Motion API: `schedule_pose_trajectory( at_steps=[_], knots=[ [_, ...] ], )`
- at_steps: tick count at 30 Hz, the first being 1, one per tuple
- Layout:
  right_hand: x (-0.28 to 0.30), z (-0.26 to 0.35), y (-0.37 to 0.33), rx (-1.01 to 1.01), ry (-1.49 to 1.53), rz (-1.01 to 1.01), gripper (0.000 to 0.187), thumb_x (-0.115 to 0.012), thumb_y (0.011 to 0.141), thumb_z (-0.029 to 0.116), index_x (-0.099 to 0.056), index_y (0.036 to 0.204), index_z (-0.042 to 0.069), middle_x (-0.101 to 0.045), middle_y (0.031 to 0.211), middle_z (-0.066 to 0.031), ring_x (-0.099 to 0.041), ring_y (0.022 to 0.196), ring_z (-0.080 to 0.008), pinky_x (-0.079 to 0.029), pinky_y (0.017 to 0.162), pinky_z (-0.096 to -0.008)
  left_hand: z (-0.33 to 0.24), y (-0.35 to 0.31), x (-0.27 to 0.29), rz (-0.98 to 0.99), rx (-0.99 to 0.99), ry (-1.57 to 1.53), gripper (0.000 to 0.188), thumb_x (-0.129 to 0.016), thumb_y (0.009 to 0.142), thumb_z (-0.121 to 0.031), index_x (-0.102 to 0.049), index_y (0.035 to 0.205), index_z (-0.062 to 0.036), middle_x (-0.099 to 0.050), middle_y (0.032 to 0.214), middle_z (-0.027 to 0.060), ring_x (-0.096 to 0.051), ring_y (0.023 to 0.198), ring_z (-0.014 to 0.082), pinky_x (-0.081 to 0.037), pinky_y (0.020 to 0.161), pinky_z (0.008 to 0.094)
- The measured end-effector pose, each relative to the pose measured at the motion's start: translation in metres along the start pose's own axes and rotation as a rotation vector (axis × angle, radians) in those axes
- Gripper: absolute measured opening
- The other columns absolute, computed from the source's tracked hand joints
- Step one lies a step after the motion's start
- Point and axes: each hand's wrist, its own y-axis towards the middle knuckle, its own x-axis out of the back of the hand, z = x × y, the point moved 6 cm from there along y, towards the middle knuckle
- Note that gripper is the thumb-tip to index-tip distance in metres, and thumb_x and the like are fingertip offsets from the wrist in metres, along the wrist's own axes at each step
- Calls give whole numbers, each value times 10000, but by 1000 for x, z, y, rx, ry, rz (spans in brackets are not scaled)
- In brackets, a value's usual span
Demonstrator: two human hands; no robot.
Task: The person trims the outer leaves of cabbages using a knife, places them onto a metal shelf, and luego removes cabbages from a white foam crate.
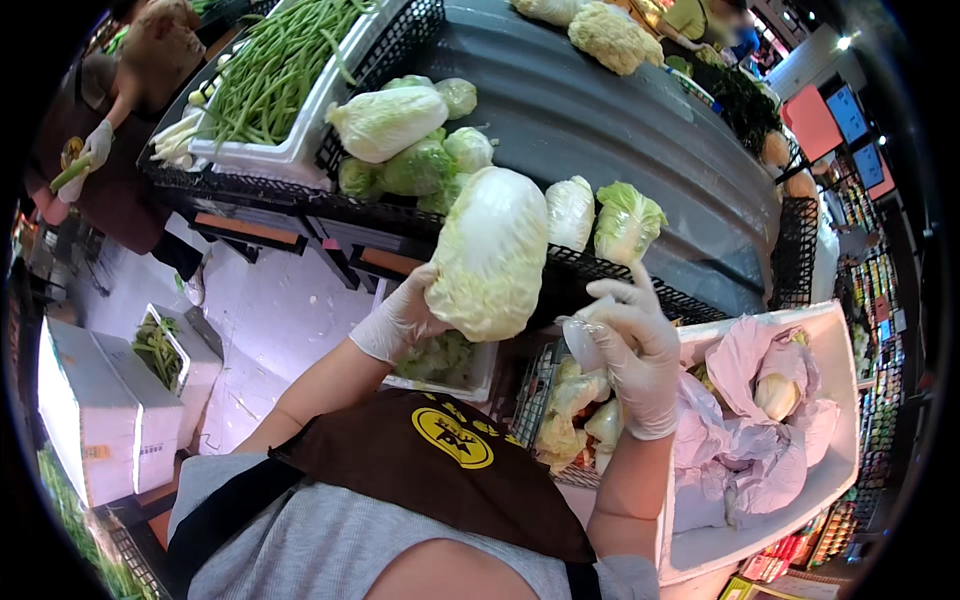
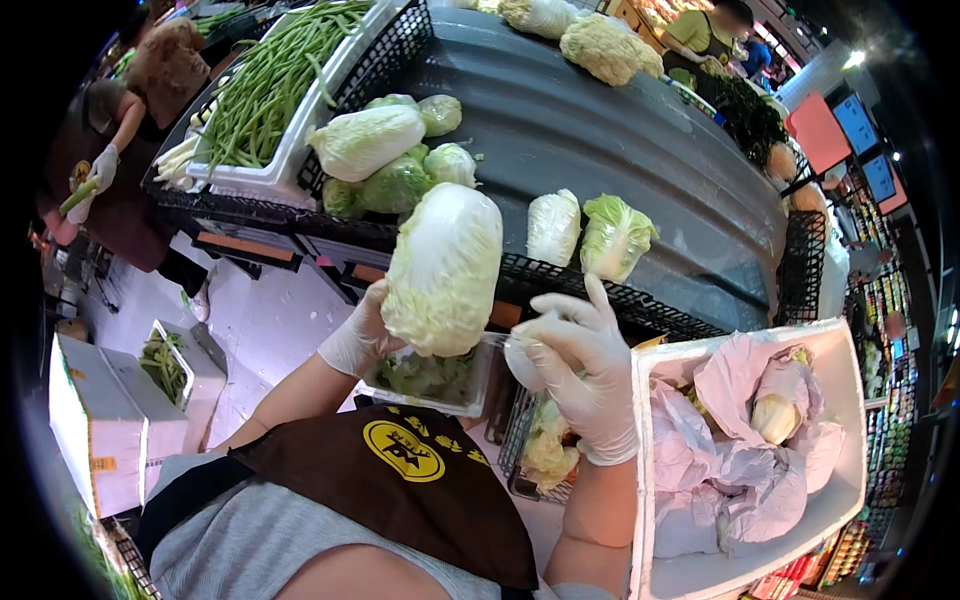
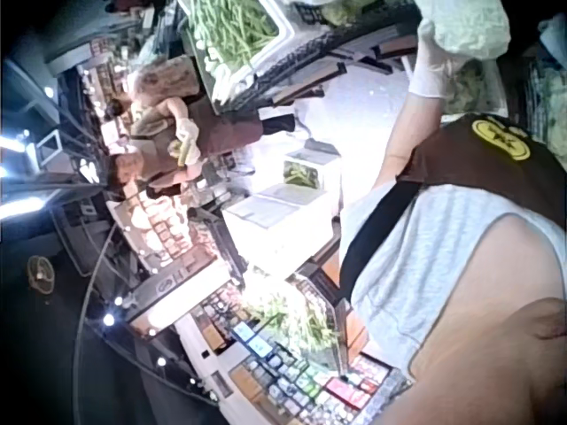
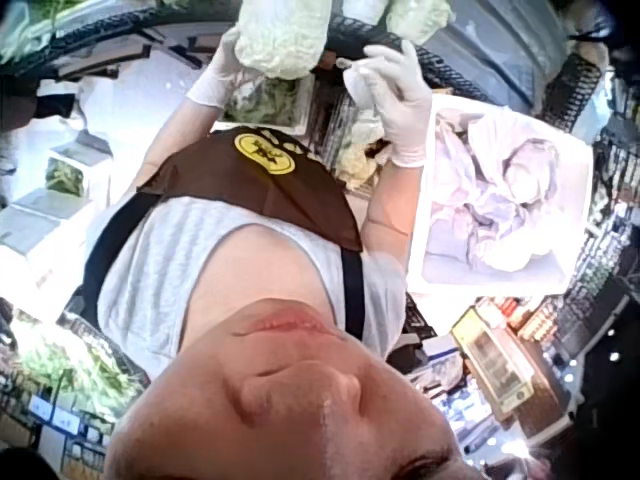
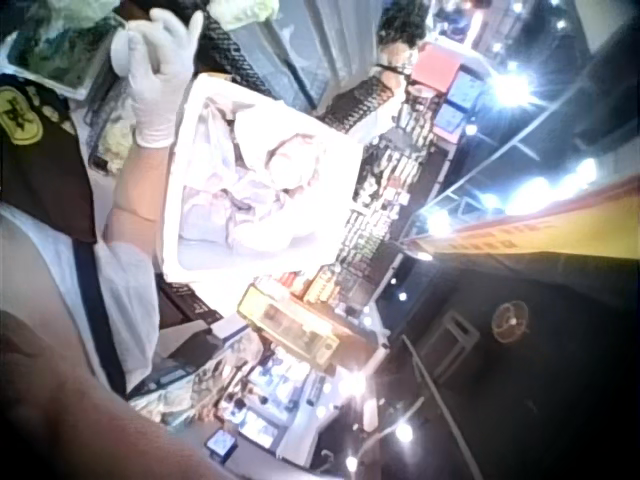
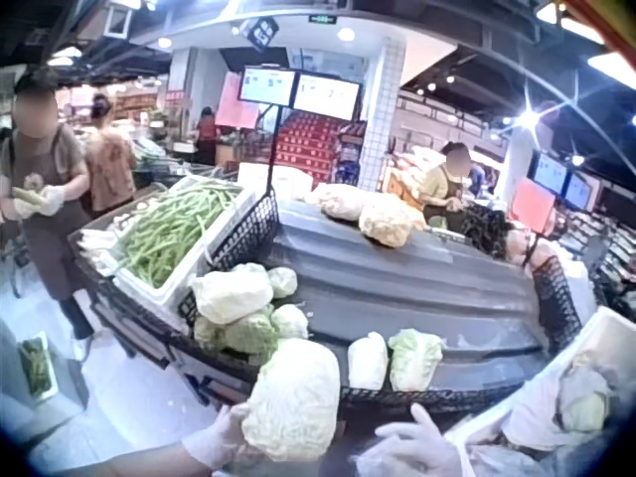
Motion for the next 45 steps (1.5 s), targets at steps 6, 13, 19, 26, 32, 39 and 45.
schedule_pose_trajectory(
  at_steps=[6, 13, 19, 26, 32, 39, 45],
  knots=[
    [-70, 84, 55, 170, -319, 400, 109, -658, 751, 160, -679, 822, 80, -632, 747, -86, -604, 834, -256, -360, 987, -435, -53, -19, -37, -32, -199, 504, 961, -784, 675, -286, -243, 1425, -27, -424, 1365, 110, -430, 1251, 209, -327, 1066, 348],
    [-109, 64, 82, -280, -518, 365, 238, -673, 728, 323, -686, 719, 85, -587, 589, -139, -597, 604, -309, -460, 775, -396, -74, -42, -36, -207, -460, 687, 1133, -895, 554, -193, -189, 1427, -45, -378, 1365, 99, -371, 1283, 198, -325, 1068, 349],
    [-151, 88, 81, 94, -952, 285, 251, -670, 742, 347, -658, 671, 107, -600, 570, -111, -615, 592, -290, -438, 761, -388, -74, -53, -11, -161, -525, 499, 1024, -859, 623, -312, -246, 1394, -36, -419, 1328, 95, -416, 1239, 196, -356, 1037, 341],
    [-177, 81, 64, 198, -1031, 265, 277, -654, 765, 361, -600, 697, 98, -575, 550, -101, -590, 558, -290, -435, 740, -385, -65, -58, 13, -263, -375, 409, 715, -738, 770, -270, -370, 1320, 0, -511, 1232, 93, -492, 1144, 174, -397, 982, 311],
    [-169, 29, 18, 19, -553, 843, 1008, -779, 654, 188, -183, 1458, 62, -532, 1102, -189, -514, 1051, -296, -271, 1050, -490, -50, -85, 56, -272, -228, 472, 598, -691, 804, -223, -418, 1285, 4, -525, 1210, 91, -500, 1123, 161, -403, 971, 304],
    [-115, 10, -24, -211, -489, 1061, 856, -758, 686, 242, -331, 1416, 108, -605, 1052, -133, -532, 1099, -275, -48, 1117, -574, -27, -109, 78, -387, -65, 401, 605, -716, 791, -193, -421, 1283, 1, -539, 1196, 93, -513, 1106, 171, -426, 953, 332],
    [-110, -123, -104, -870, 105, 1212, 561, -730, 742, 332, -578, 1218, 77, -660, 1020, -51, -599, 897, -139, -384, 974, -311, -23, -97, 39, -123, 142, 419, 662, -739, 744, -172, -417, 1298, -1, -548, 1192, 93, -520, 1093, 162, -425, 953, 323]
  ],
)
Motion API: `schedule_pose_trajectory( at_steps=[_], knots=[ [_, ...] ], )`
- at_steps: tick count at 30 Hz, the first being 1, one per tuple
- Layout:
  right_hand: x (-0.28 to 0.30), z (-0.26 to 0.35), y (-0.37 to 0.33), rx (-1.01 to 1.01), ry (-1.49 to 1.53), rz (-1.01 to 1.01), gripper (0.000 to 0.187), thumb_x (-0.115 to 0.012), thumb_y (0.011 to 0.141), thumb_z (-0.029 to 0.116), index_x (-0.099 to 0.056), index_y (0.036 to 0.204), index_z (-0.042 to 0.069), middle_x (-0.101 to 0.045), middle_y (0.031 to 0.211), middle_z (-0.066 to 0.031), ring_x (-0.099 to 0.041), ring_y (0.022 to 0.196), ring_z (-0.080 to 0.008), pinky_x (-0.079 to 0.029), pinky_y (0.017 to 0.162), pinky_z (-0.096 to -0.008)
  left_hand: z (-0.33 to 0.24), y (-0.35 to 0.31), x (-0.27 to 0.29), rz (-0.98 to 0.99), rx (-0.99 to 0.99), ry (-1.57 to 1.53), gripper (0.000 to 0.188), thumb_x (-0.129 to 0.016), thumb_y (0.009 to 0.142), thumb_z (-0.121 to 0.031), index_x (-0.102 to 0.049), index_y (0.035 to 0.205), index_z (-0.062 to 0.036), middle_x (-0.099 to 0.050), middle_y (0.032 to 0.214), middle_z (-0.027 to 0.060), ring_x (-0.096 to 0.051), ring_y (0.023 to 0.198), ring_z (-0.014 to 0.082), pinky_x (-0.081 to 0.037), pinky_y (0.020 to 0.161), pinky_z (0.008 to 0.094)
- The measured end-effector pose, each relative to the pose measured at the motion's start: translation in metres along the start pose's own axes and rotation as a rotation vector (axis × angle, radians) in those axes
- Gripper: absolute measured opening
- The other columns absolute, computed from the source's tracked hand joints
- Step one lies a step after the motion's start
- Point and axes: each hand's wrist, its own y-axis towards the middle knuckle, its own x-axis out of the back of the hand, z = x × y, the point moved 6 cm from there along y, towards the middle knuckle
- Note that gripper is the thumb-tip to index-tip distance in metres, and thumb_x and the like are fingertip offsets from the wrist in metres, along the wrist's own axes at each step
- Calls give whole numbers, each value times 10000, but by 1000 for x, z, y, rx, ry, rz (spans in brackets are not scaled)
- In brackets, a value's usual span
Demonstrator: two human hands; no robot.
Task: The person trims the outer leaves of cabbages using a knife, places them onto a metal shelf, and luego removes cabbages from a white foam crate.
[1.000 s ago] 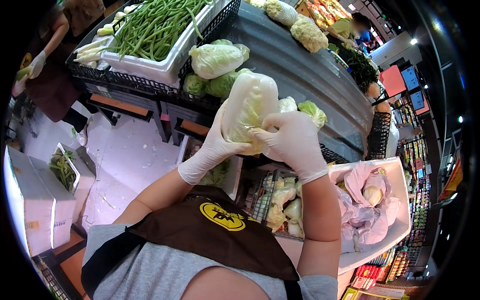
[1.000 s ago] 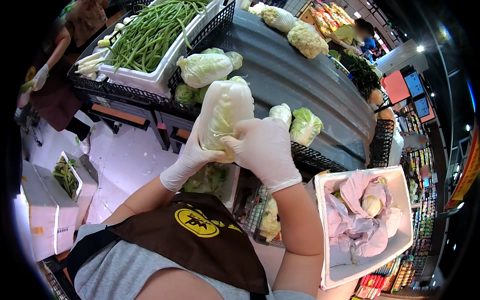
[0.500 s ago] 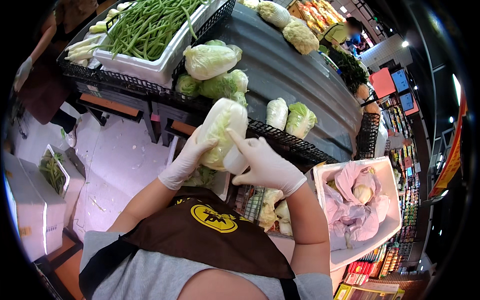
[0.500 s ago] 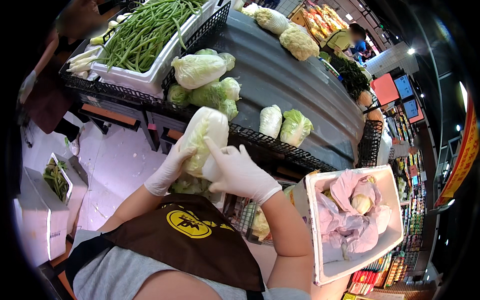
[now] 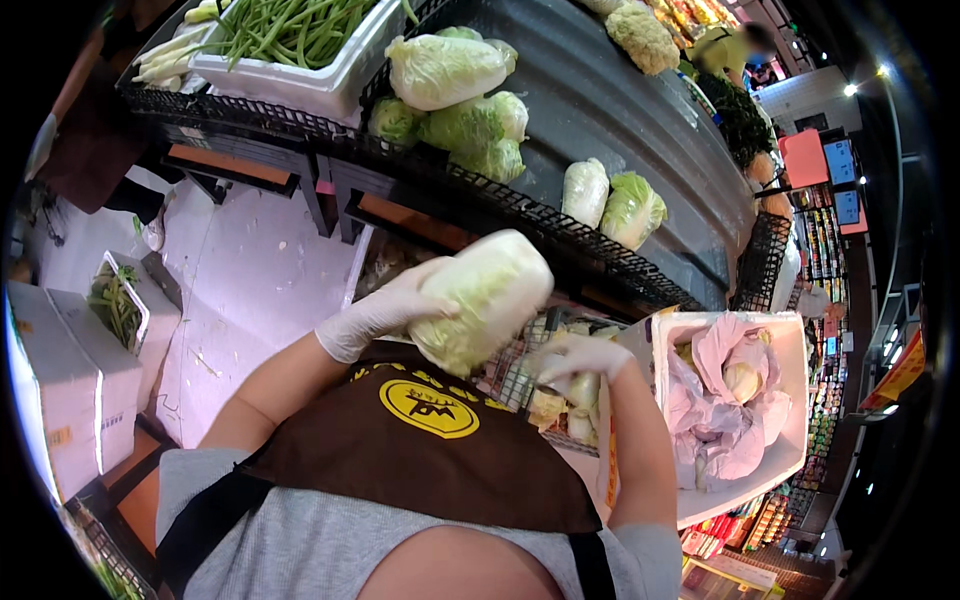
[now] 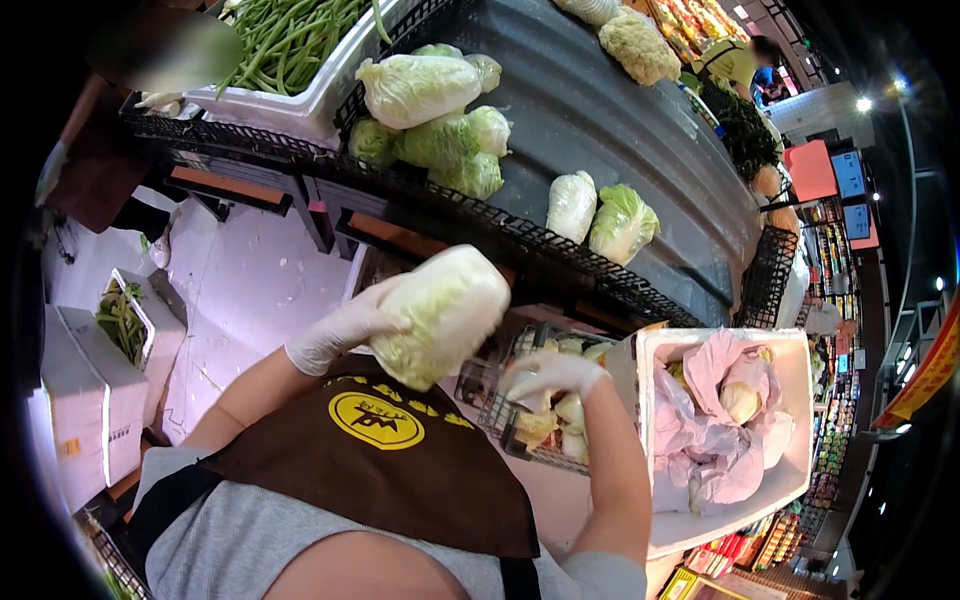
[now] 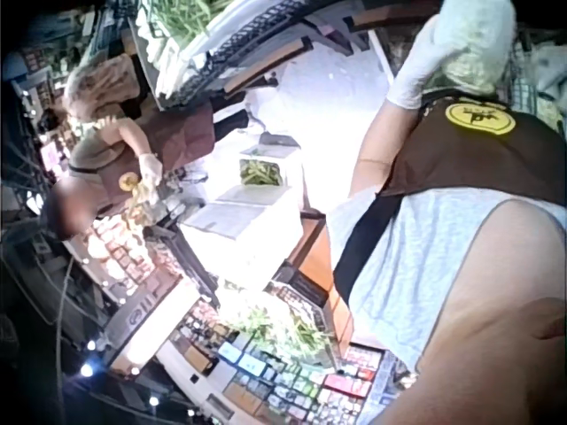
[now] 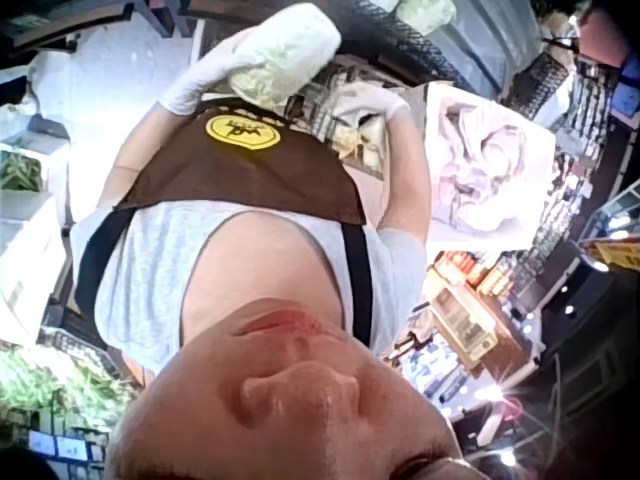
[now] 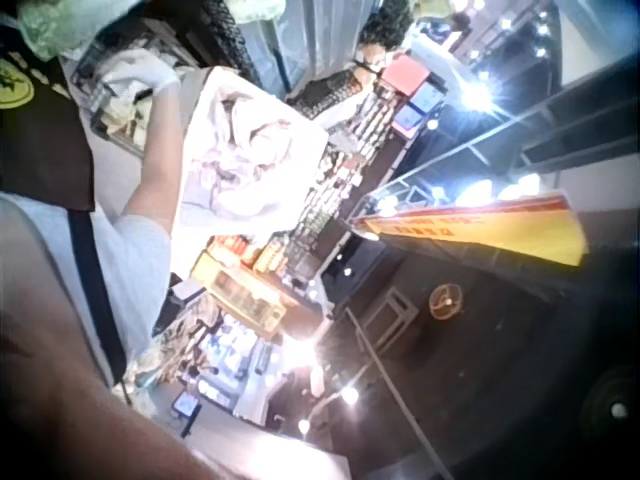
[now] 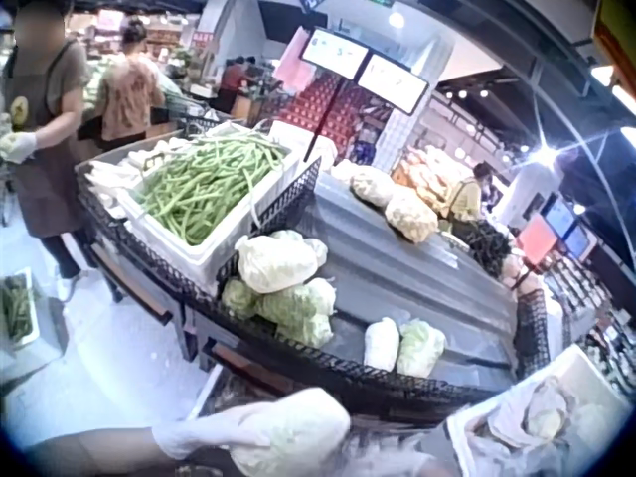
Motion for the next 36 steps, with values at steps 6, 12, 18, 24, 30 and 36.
schedule_pose_trajectory(
  at_steps=[6, 12, 18, 24, 30, 36],
  knots=[
    [64, 130, 40, 379, 233, -237, 442, -732, 701, 172, -613, 1109, 50, -637, 955, -8, -556, 882, -66, -404, 950, -309, 33, 16, -36, 272, 316, 569, 655, -796, 695, -284, -523, 1222, -8, -601, 1131, 96, -549, 1061, 165, -437, 928, 309],
    [-10, 134, -45, 415, 28, -461, 763, -739, 737, 167, -363, 1396, 86, -599, 1181, -98, -578, 1107, -190, 99, 1128, -450, -20, 16, 52, -154, 220, 49, 564, -652, 835, -293, -483, 1262, 35, -587, 1183, 139, -605, 1016, 162, -490, 895, 290],
    [11, 2, 59, 156, 314, -92, 420, -672, 831, 212, -588, 1198, 26, -621, 1176, -76, -567, 1050, -151, -438, 934, -298, -16, 11, 0, 202, 348, 207, 674, -762, 727, -212, -463, 1292, 0, -570, 1211, 74, -490, 1145, 144, -383, 1001, 317],
    [46, 171, -28, 495, 219, -515, 448, -696, 757, 110, -582, 1188, 63, -663, 947, -41, -615, 876, -91, -486, 871, -334, 8, 15, 20, 80, 520, 202, 581, -717, 780, -257, -497, 1221, 51, -607, 1115, 123, -592, 1000, 163, -484, 879, 295],
    [-17, 5, 39, 312, 482, -115, 596, -703, 790, 130, -462, 1322, 13, -587, 1202, -104, -536, 1090, -132, -387, 996, -316, -35, 23, 12, 29, 318, 195, 596, -726, 755, -197, -493, 1251, 36, -584, 1201, 115, -559, 1082, 169, -430, 968, 310],
    [58, 94, 36, 556, 580, -333, 503, -756, 713, 177, -594, 1153, -3, -611, 1161, -101, -592, 976, -149, -419, 953, -324, 8, 25, -52, 426, 576, 707, 632, -763, 730, -277, -503, 1222, 23, -589, 1132, 122, -529, 1070, 170, -411, 950, 297]
  ],
)
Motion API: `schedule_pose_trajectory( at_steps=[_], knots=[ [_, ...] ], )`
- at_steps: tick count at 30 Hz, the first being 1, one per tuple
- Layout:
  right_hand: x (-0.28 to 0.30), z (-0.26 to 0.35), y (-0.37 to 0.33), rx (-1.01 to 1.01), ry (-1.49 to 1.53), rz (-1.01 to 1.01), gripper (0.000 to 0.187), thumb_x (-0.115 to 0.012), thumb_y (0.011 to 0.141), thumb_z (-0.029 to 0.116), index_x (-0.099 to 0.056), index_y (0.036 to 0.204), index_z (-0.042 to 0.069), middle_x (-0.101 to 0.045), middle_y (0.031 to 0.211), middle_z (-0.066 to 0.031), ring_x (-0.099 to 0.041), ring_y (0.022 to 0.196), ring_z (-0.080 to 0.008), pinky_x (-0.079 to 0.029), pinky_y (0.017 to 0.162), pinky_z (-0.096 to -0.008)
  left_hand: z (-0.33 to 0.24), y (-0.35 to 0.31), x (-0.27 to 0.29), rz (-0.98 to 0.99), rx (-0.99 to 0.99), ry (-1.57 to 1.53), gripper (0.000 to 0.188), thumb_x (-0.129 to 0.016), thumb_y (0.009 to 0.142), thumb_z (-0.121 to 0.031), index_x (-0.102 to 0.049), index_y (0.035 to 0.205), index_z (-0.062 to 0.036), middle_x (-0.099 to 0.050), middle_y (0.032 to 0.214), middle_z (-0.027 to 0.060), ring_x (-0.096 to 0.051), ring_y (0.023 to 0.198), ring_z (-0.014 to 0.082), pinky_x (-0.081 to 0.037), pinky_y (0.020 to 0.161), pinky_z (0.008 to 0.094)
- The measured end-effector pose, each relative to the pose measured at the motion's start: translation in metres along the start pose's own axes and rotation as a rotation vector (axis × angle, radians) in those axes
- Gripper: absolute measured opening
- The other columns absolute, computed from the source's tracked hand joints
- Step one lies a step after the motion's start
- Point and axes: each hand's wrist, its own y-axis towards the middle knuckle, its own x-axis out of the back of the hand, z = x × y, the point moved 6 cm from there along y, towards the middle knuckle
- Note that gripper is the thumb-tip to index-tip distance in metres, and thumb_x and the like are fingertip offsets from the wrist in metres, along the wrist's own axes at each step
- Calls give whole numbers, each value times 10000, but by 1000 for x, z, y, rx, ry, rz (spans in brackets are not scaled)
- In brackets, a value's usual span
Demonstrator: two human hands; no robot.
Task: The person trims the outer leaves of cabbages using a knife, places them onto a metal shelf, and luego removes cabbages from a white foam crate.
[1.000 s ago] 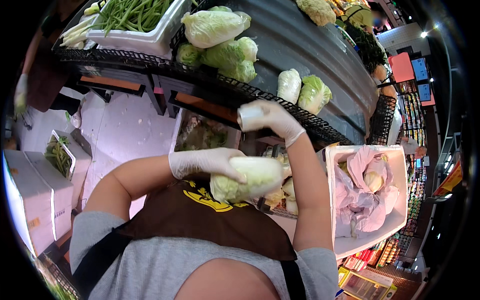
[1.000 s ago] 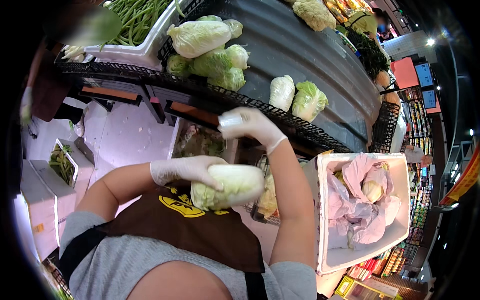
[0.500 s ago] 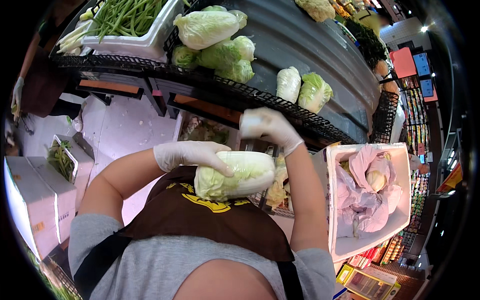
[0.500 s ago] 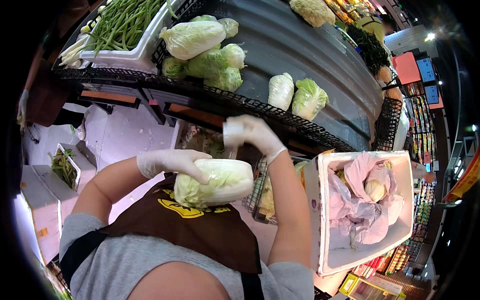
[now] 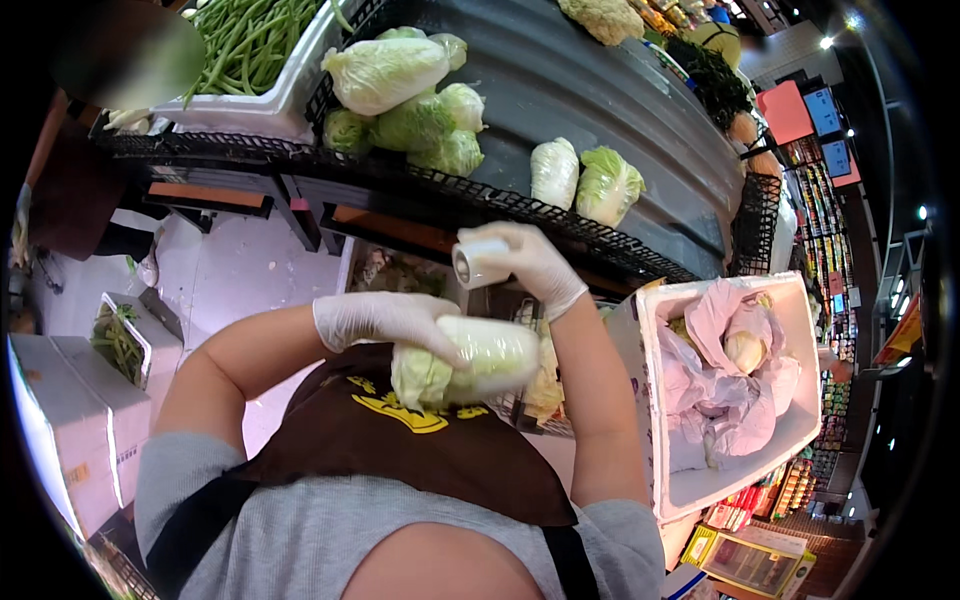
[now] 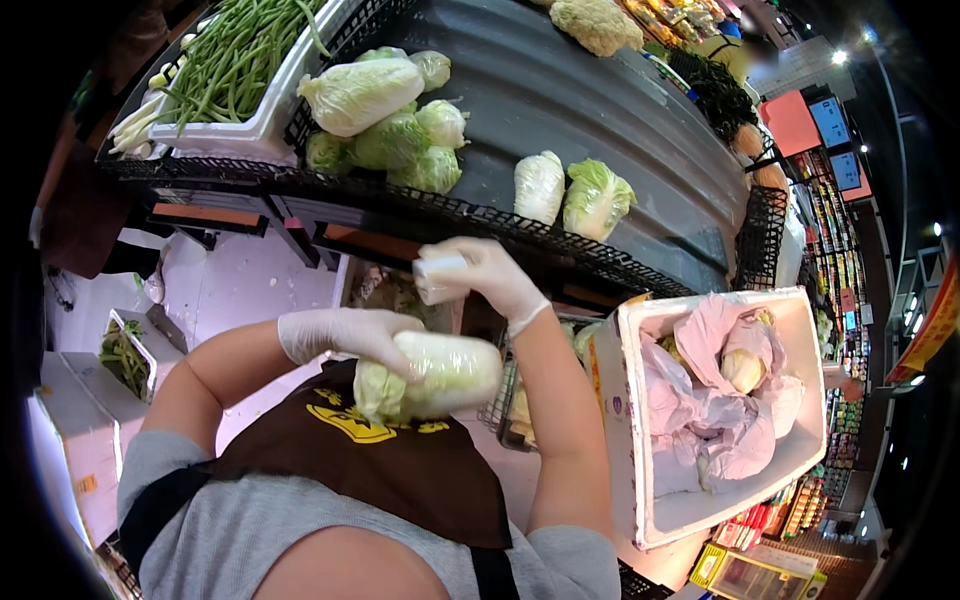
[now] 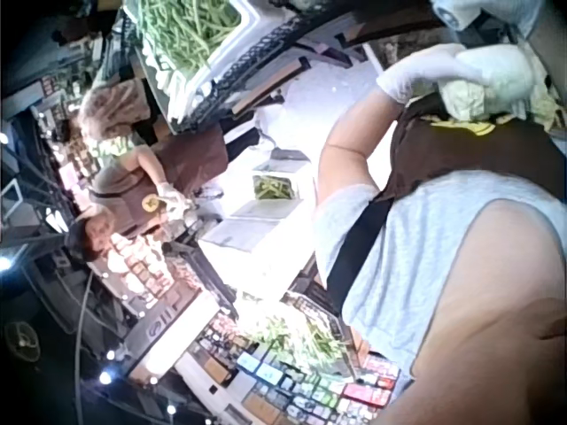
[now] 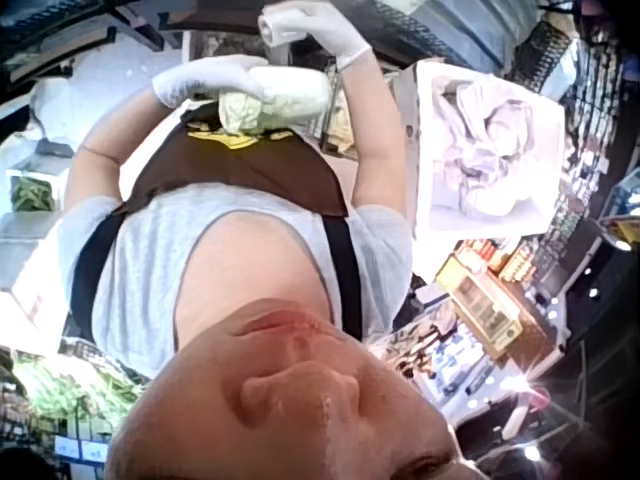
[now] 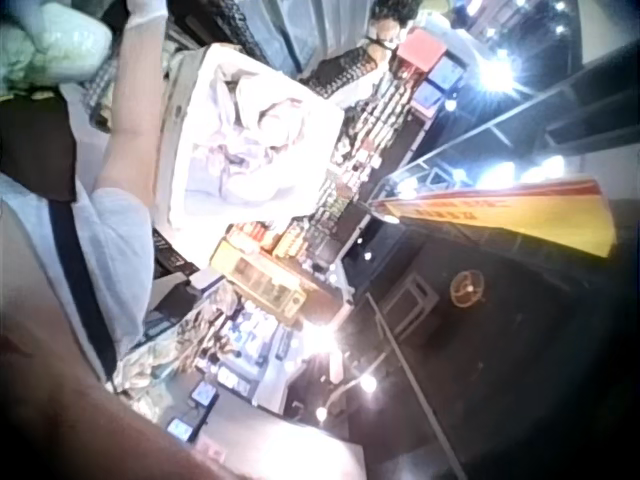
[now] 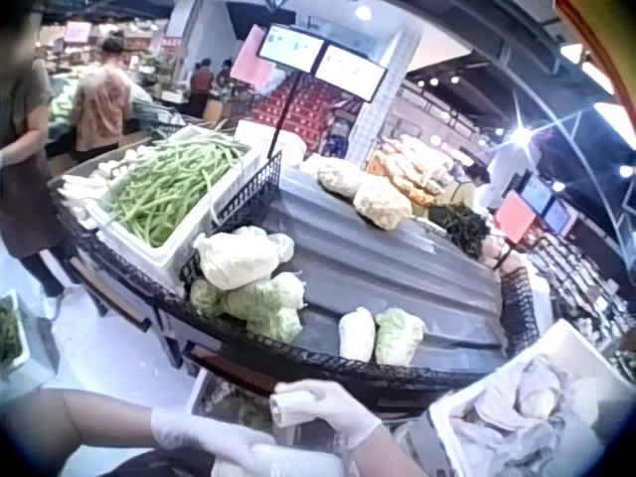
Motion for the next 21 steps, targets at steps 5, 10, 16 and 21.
schedule_pose_trajectory(
  at_steps=[5, 10, 16, 21],
  knots=[
    [-61, 72, -71, 369, -774, -200, 575, -759, 662, 159, -568, 1190, 32, -653, 1050, -130, -599, 1015, -176, 7, 1144, -468, 29, -22, 81, -361, -273, -510, 662, -699, 770, -302, -456, 1286, 35, -583, 1195, 120, -566, 1057, 150, -443, 937, 283],
    [-21, -55, -49, 61, -304, -266, 626, -700, 784, 156, -427, 1335, 43, -532, 1253, -110, -503, 1162, -197, -312, 1059, -330, -18, -40, 40, -437, -383, -490, 619, -735, 754, -255, -466, 1235, 26, -582, 1131, 98, -553, 1033, 143, -440, 924, 285],
    [-48, -33, -57, 332, -552, -286, 488, -713, 755, 35, -535, 1209, 36, -586, 1190, -120, -553, 1099, -210, -454, 938, -333, 2, -41, 22, -543, -98, -241, 705, -792, 713, -320, -426, 1214, 16, -514, 1117, 110, -479, 1075, 157, -389, 944, 301],
    [-44, -48, -68, -38, 13, -336, 316, -701, 720, -3, -600, 1014, -61, -660, 815, -93, -632, 671, -157, -522, 588, -282, -25, -55, 29, -566, -447, -123, 608, -695, 826, -261, -411, 1278, 30, -498, 1213, 105, -455, 1165, 167, -368, 995, 345]
  ],
)
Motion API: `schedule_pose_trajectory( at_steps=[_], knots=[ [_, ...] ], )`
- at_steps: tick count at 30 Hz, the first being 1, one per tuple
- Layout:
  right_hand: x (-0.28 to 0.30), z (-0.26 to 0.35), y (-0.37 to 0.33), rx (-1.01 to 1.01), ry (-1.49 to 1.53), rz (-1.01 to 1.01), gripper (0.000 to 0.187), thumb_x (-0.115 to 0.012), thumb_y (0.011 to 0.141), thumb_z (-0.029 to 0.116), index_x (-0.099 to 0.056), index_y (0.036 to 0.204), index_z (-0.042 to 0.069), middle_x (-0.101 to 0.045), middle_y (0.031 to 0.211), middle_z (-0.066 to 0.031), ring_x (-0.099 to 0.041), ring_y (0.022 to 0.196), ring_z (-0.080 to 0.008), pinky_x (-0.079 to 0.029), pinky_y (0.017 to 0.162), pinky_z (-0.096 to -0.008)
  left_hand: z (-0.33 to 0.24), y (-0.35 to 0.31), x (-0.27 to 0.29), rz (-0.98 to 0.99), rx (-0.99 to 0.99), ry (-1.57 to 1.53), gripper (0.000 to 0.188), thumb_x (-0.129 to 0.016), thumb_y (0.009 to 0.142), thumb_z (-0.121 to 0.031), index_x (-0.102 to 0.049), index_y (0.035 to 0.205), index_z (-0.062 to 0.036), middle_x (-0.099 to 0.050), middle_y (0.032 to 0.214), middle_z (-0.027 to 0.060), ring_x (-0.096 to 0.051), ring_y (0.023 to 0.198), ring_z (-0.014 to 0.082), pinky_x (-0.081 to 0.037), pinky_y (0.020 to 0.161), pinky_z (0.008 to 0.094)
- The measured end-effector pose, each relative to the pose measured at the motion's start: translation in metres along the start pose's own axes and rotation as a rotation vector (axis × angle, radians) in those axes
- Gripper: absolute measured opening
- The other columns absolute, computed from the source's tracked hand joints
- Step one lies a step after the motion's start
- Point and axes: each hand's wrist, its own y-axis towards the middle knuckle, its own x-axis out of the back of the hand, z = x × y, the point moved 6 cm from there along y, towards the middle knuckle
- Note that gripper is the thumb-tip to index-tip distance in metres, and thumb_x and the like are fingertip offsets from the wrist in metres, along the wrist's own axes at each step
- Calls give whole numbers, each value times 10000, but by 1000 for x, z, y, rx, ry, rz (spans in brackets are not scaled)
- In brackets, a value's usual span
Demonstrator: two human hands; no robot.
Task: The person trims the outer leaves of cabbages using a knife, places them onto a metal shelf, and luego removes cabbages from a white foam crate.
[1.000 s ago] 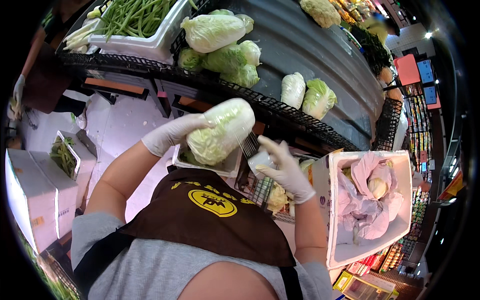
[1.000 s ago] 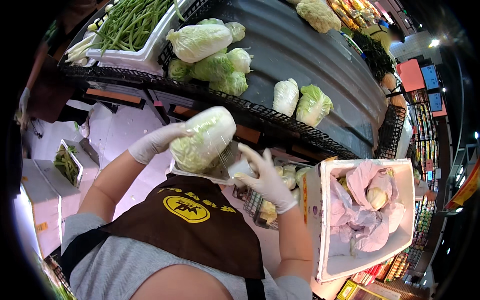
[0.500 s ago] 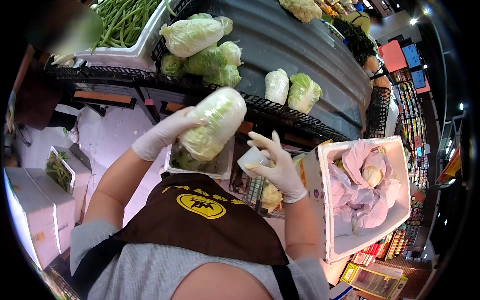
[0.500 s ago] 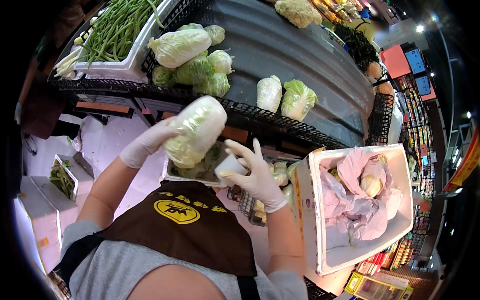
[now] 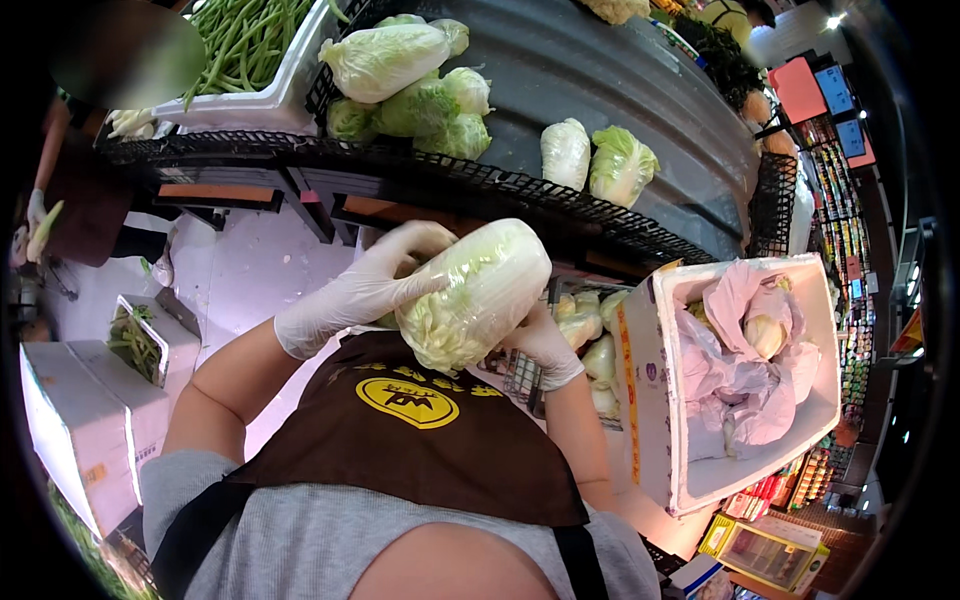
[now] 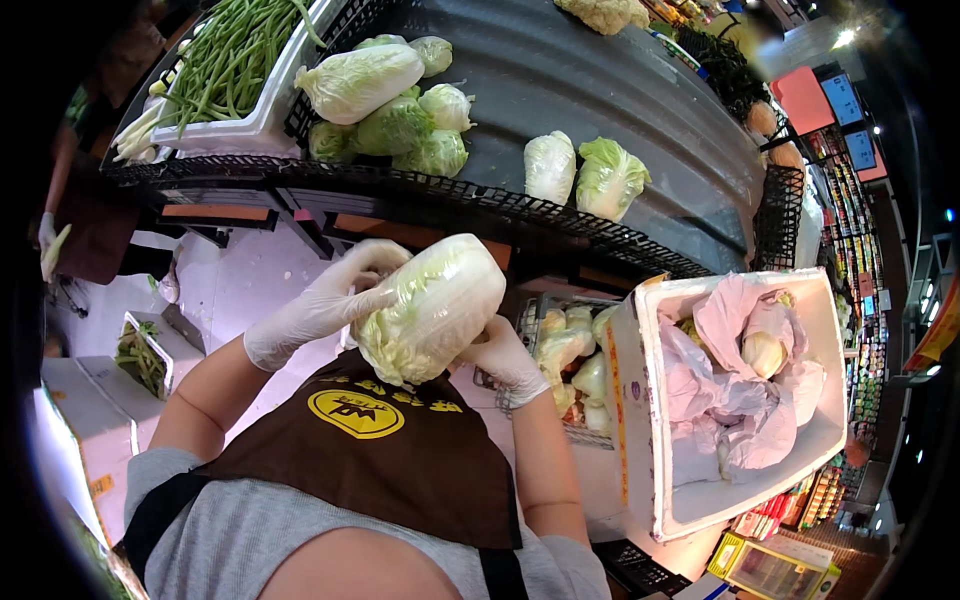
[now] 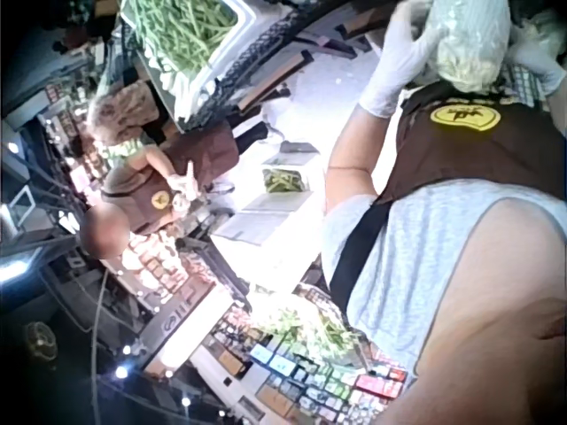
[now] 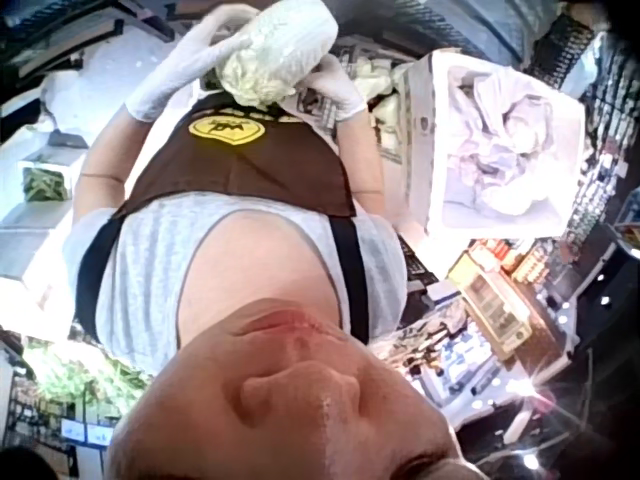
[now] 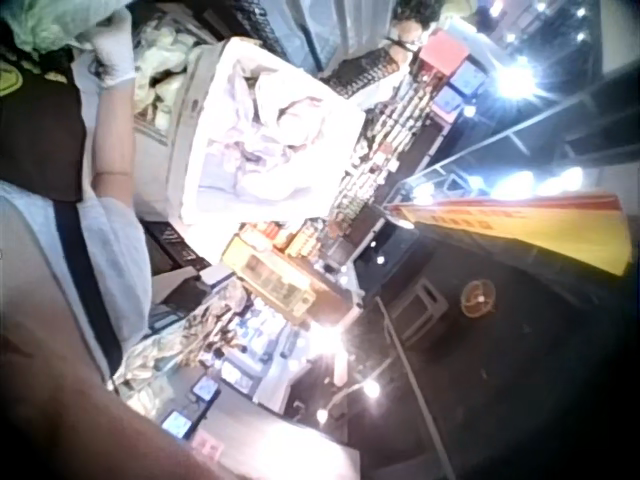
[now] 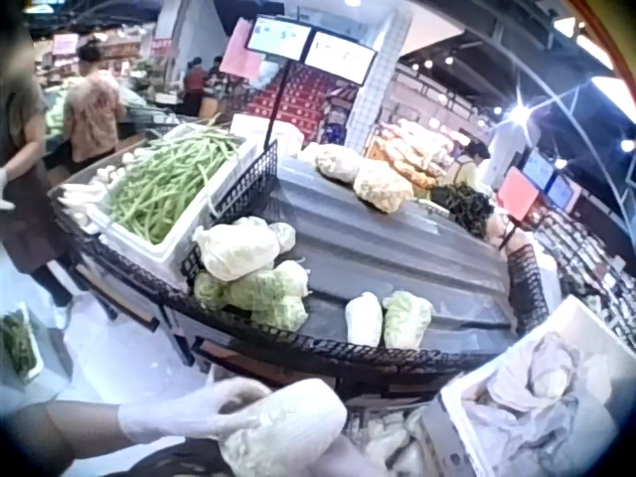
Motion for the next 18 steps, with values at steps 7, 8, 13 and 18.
schedule_pose_trajectory(
  at_steps=[7, 8, 13, 18],
  knots=[
    [-40, 11, -19, -41, 220, -21, 547, -735, 711, 98, -528, 1194, -55, -642, 870, -76, -586, 751, -97, -489, 706, -237, 16, -4, 17, 305, 253, -303, 779, -721, 778, -329, -348, 1370, 14, -497, 1303, 125, -472, 1203, 195, -356, 1032, 327],
    [-40, 9, -13, 163, -88, -101, 641, -771, 706, 232, -516, 1219, -56, -653, 860, -88, -603, 799, -127, -482, 821, -294, 28, 2, 11, 265, 225, -217, 808, -724, 774, -347, -326, 1384, 5, -490, 1305, 127, -471, 1206, 197, -358, 1031, 332],
    [-36, 13, -23, 75, -502, -1, 741, -764, 686, 405, -528, 1231, -38, -655, 901, -142, -620, 845, -261, -241, 1081, -456, 120, -17, 1, 152, 410, -732, 795, -672, 794, -439, -331, 1390, -39, -485, 1314, 167, -507, 1184, 276, -414, 1015, 417],
    [5, 36, -37, -40, -263, 363, 698, -783, 700, 243, -502, 1305, 40, -643, 1023, -121, -583, 979, -166, -475, 862, -314, 137, -17, -18, 242, 403, -1080, 871, -639, 748, -601, -384, 1367, -44, -505, 1296, 196, -517, 1173, 334, -417, 1011, 473]
  ],
)
